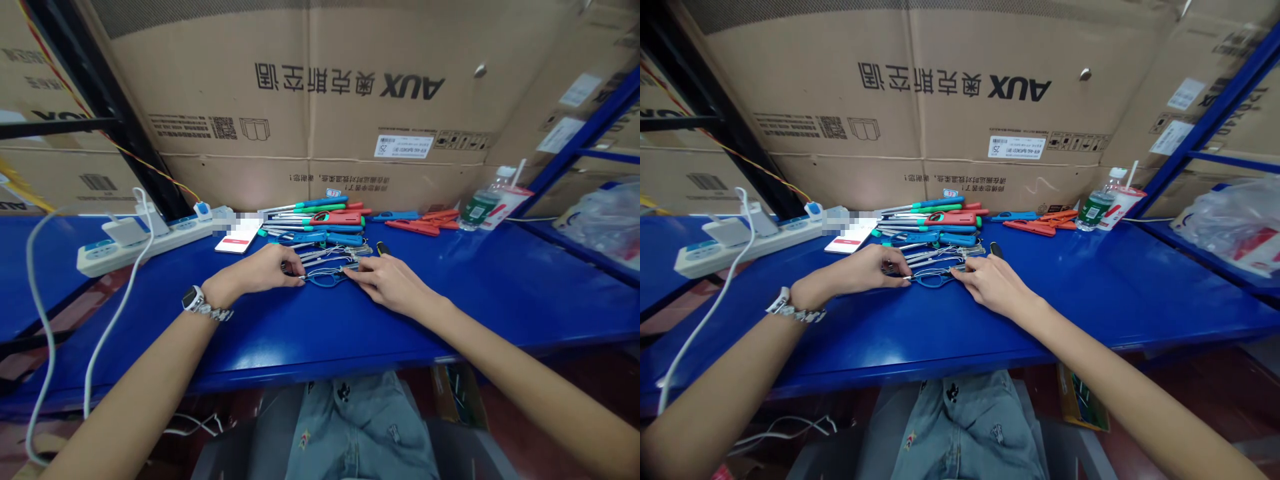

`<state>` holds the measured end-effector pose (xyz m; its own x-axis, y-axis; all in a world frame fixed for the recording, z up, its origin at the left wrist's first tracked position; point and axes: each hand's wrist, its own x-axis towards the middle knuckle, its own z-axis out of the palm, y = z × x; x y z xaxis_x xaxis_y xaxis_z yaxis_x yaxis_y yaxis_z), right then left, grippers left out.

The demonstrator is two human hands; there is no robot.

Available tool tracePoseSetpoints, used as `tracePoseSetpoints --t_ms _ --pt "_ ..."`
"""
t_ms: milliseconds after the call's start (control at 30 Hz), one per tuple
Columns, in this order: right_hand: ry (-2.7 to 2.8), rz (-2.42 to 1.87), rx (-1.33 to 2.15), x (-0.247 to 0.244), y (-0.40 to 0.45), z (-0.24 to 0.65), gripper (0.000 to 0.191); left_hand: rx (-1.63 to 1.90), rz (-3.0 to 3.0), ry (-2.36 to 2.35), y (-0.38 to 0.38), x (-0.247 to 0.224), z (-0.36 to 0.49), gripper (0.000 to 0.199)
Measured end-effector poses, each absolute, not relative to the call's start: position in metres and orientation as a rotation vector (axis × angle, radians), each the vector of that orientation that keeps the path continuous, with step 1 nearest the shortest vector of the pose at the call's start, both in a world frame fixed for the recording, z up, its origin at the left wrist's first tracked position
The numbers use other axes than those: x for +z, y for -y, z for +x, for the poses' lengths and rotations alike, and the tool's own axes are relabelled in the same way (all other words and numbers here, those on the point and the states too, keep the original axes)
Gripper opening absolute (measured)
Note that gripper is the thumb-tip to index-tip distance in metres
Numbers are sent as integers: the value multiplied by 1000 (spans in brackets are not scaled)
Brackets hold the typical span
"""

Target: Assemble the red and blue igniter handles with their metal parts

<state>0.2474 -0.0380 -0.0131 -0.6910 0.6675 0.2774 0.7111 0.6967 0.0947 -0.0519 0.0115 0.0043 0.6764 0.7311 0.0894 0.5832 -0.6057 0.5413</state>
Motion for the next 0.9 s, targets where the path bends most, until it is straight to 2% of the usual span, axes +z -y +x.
tracePoseSetpoints --t_ms 200,567,900 --pt "2653 -1080 -387 -20 38 246 35 791 2743 -958 9 -1 -16 21" --pt "2656 -1086 -373 -21 40 243 33 733 2558 -1062 13 -19 15 11" --pt "2700 -1080 -180 -17 37 245 37 635 2754 -993 12 -17 13 19"
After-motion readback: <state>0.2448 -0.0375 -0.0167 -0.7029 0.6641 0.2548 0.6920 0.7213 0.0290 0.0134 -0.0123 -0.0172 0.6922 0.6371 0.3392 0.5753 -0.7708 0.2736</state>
